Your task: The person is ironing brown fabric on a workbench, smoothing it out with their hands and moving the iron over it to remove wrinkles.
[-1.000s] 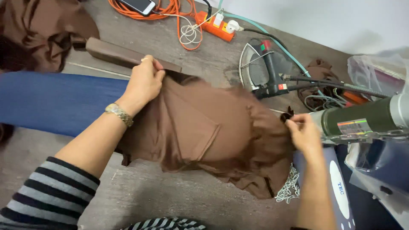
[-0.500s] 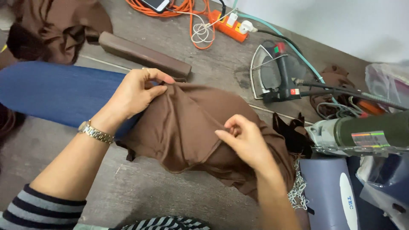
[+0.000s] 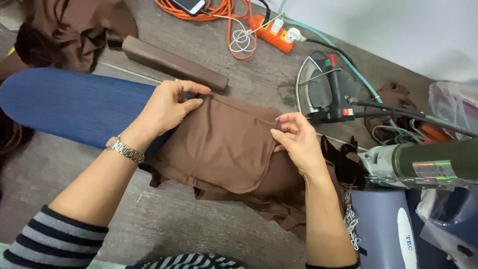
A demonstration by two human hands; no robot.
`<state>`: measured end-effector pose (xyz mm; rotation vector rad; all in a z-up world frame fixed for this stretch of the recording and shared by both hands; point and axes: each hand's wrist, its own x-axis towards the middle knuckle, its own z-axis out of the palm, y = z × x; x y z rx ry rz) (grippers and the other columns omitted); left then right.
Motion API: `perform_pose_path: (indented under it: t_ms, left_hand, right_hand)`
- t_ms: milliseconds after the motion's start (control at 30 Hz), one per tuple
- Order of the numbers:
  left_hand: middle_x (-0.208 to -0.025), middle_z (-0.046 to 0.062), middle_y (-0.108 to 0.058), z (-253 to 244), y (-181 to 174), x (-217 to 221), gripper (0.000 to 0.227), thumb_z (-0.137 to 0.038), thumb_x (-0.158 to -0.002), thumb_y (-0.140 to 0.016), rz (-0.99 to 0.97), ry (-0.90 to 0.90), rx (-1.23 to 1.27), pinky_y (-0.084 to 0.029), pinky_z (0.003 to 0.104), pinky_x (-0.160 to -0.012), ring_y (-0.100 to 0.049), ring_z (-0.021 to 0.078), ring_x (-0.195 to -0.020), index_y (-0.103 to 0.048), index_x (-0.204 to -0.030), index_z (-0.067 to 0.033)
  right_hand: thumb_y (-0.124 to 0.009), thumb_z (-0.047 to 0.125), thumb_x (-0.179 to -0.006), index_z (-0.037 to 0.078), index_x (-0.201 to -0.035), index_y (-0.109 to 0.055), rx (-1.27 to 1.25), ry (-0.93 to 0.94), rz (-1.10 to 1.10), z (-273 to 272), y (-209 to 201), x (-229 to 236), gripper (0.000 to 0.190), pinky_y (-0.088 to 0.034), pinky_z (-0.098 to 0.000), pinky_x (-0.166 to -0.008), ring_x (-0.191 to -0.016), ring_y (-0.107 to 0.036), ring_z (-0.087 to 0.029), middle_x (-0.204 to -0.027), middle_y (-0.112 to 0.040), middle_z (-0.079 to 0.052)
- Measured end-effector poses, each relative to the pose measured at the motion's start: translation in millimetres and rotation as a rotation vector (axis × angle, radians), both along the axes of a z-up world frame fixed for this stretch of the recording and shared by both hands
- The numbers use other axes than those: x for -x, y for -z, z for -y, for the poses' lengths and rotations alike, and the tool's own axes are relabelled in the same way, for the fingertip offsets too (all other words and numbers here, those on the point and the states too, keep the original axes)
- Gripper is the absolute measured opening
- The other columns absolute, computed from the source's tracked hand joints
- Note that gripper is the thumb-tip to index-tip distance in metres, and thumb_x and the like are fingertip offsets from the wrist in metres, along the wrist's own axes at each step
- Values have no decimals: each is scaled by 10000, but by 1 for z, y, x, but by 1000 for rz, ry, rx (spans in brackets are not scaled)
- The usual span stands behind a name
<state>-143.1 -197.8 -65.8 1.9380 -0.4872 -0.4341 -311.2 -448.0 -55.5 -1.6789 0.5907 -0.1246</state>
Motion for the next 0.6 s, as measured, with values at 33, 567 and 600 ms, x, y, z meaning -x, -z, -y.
perform_pose_path:
  t_ms: [33, 567, 600]
  left_hand:
    - [-965, 106, -706, 0, 2, -2, 297, -35, -813, -672, 1, -1, 2, -544, 326, -641, -667, 179, -710, -732, -1083, -144]
    - [-938, 118, -708, 1, -12, 3, 333, -20, -790, -698, 330, 45, -102, -538, 424, -766, -673, 338, -918, -687, -1115, -87]
    - [-937, 122, -707, 3, -8, 2, 350, 5, -777, -700, 383, 44, -111, -535, 430, -788, -668, 335, -938, -678, -1117, -77]
  right_hand:
    - [-698, 3, -826, 0, -1106, -532, 2, -1, 1, 1, 1, -1, 326, -610, -297, -541, -665, -659, -167, -910, -653, -146]
    - [-677, -17, -819, 32, -1088, -602, 213, 22, 10, -6, -4, -6, 283, -520, -224, -610, -679, -568, -79, -906, -579, -76]
    - [-671, -9, -824, 35, -1090, -601, 229, 27, -2, -5, -1, -6, 279, -520, -228, -620, -697, -564, -85, -917, -571, -73]
